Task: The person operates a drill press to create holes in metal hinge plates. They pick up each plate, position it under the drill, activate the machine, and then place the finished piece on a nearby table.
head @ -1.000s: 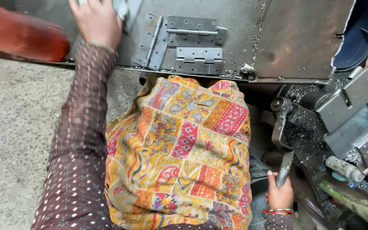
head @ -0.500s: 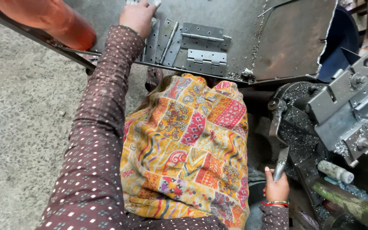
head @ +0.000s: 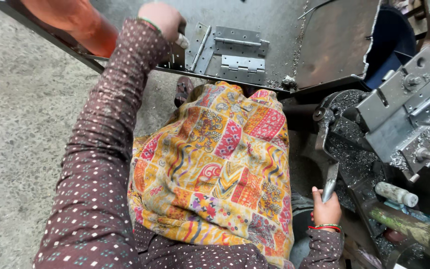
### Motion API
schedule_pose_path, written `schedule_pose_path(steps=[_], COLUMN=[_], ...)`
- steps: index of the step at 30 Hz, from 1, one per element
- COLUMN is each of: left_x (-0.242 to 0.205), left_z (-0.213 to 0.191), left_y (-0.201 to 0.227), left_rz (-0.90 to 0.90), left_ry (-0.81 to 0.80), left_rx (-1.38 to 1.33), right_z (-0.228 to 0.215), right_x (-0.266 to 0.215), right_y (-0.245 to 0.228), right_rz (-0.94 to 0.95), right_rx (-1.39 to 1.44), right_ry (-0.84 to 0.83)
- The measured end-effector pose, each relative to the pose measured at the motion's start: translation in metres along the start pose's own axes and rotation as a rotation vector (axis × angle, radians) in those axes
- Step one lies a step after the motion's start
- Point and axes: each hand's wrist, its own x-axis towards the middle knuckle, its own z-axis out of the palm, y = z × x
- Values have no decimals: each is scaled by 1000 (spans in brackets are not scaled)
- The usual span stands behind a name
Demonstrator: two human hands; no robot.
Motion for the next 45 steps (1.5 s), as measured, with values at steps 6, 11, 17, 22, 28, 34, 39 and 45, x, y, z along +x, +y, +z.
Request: schedule_pose_path(steps=[6,11,17,22,28,34,39,45], left_x=[-52,-88,-72,-46,-78,-105,-70,-55], left_z=[-12,-34,-21,17,37,36,38,46], left_y=[16,97,255,393,470,473,494,502], left_rz=[-84,63,203,231,344,575,655,657], left_ry=[571,636,462,474,418,733,626,617], left_rx=[-112,-589,-1207,-1346,-1049,-291,-107,-68], right_z=[8,20,25,26,34,17,2,55], right_x=[12,29,32,32,36,35,38,47], right_y=[19,45,53,51,60,43,40,77], right_rz=[15,-181,-118,-175,-206,-205,-244,-247], right_rx=[-15,-118,-49,-7,-35,-146,-129,62], right_ry=[2,124,65,70,59,64,30,31])
